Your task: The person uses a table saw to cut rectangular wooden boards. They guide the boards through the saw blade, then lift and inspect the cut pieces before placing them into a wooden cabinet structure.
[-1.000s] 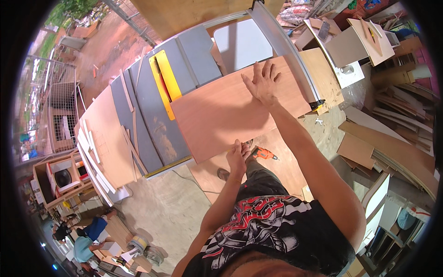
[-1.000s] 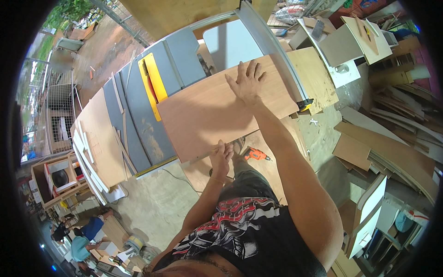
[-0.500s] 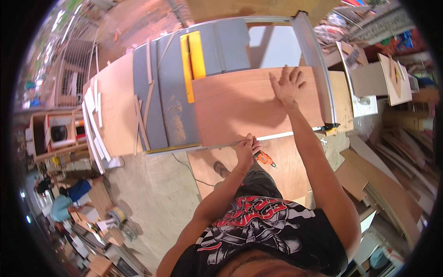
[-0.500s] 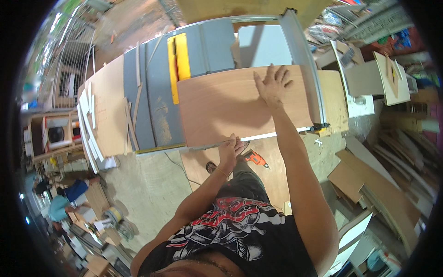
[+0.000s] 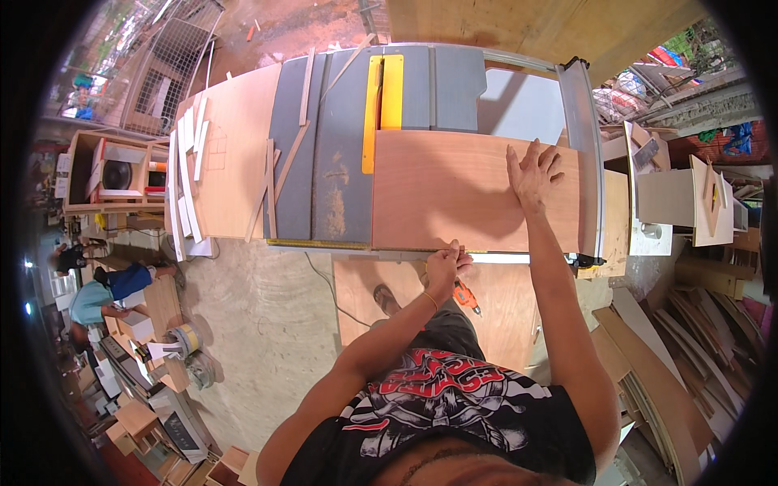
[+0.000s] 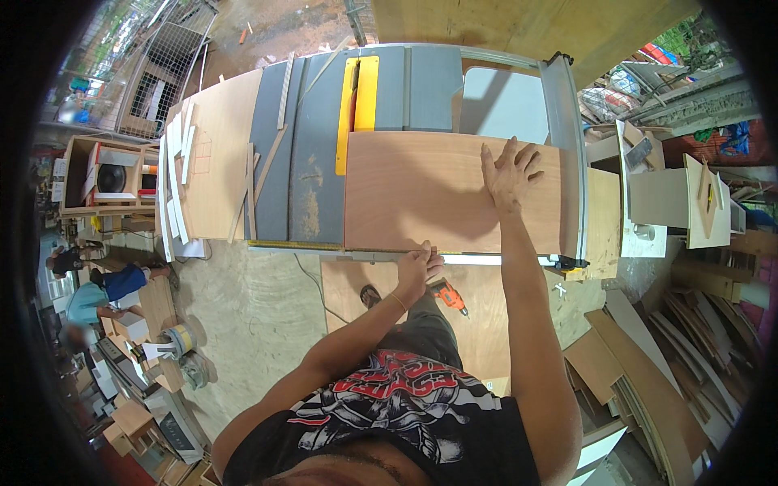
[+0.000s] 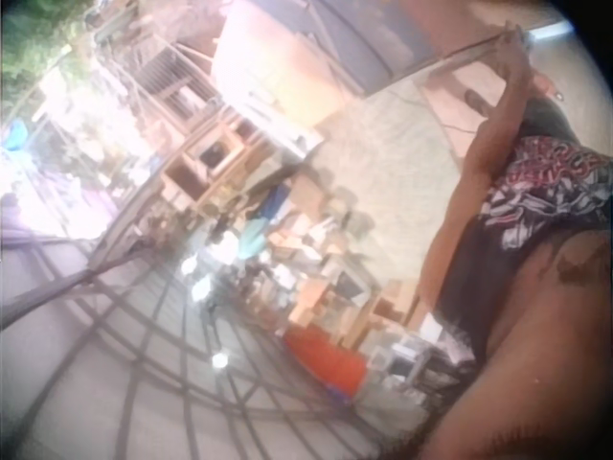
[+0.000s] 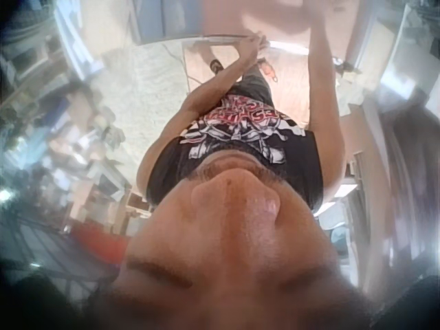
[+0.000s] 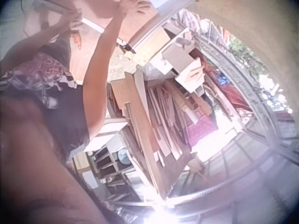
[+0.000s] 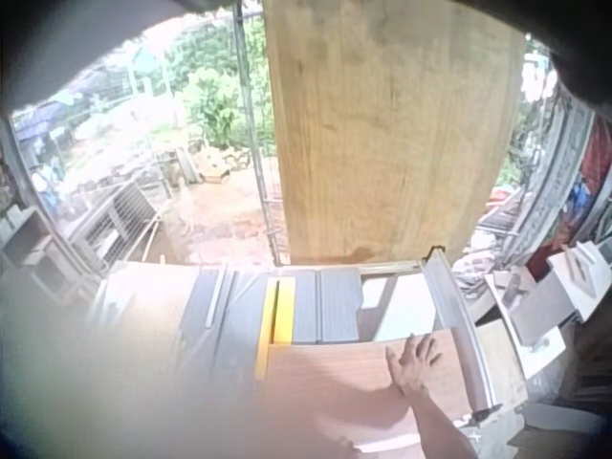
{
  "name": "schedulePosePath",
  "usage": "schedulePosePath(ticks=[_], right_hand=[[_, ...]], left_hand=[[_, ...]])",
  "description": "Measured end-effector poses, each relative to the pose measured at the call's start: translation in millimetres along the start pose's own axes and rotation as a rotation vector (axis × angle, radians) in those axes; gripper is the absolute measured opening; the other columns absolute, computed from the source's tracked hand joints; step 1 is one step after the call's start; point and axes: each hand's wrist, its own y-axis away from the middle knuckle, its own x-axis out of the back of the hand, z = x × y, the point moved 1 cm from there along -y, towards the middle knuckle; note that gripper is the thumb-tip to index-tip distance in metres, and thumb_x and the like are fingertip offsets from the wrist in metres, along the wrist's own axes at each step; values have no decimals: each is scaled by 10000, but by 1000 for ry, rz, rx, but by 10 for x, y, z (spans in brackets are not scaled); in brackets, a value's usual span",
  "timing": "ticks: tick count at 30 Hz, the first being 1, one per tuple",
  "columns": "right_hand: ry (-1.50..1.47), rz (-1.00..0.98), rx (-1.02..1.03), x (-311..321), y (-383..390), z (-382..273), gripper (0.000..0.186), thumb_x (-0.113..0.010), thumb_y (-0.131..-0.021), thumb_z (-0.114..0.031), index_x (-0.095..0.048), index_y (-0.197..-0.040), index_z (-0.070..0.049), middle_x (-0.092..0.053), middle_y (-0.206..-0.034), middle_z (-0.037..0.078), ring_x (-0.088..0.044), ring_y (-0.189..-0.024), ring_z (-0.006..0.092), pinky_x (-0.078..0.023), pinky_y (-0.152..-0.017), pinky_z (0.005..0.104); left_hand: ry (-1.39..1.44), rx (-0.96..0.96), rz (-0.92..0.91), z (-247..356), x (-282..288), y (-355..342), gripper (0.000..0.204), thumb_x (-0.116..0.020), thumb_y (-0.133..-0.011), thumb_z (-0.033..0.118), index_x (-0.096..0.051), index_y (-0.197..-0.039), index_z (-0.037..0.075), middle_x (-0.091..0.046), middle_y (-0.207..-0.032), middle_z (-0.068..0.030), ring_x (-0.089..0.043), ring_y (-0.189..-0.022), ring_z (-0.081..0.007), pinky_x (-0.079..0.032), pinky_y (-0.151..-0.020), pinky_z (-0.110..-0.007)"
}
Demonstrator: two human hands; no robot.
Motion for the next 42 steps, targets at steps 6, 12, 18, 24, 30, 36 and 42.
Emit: schedulePosePath(ticks=[6, 12, 18, 24, 30, 36, 42], right_hand=[[10, 10, -1, -14, -57, -20, 890, -385, -920, -752, -350, -1562, -135, -182, -1614, 301, -95, -1496, 496, -81, -1127, 725], [-17, 21, 2, -24, -98, -37, 892, -397, -917, -748, -347, -1563, -135, -178, -1613, 308, -92, -1496, 498, -72, -1125, 728], [-27, -10, -8, 27, -117, -77, 906, -386, -913, -765, -337, -1567, -140, -161, -1620, 305, -92, -1500, 493, -66, -1130, 719], [-16, -5, -9, 5, -161, -62, 912, -376, -912, -773, -333, -1570, -144, -152, -1626, 294, -95, -1502, 485, -62, -1136, 711], [-35, 23, 0, -42, -198, -64, 880, -406, -916, -741, -364, -1559, -141, -173, -1619, 300, -100, -1500, 493, -60, -1131, 726], [-53, 51, 15, -66, -242, -65, 878, -422, -911, -740, -384, -1548, -137, -194, -1608, 310, -103, -1497, 499, -64, -1130, 727], [-35, 82, 23, -120, -286, -56, 882, -419, -910, -745, -386, -1545, -133, -213, -1601, 314, -140, -1483, 509, -109, -1104, 739]], left_hand=[[1, -18, -15, -14, 10, -92, 473, -605, -1012, 382, -632, -1048, -89, -696, -868, -132, -726, -784, -202, -625, -696, -289], [-25, -32, 21, 38, -42, -83, 472, -612, -1007, 391, -632, -1032, -80, -693, -858, -128, -721, -770, -196, -625, -696, -296], [-55, -25, 65, 145, -120, -39, 465, -615, -1007, 387, -626, -1024, -78, -688, -848, -125, -709, -746, -189, -628, -701, -303], [-61, -37, 53, 234, -182, 13, 461, -624, -1001, 390, -614, -1007, -71, -682, -837, -125, -700, -731, -183, -626, -705, -303], [-34, -35, 52, 238, -189, -41, 443, -626, -1004, 376, -612, -997, -66, -671, -832, -116, -693, -746, -179, -624, -701, -304], [-43, -49, 58, 269, -213, -59, 425, -620, -1013, 357, -620, -1001, -68, -666, -857, -116, -695, -767, -179, -623, -713, -299], [-43, -61, 55, 314, -254, -57, 437, -610, -1018, 356, -619, -1016, -81, -668, -863, -125, -697, -766, -183, -625, -731, -300]])
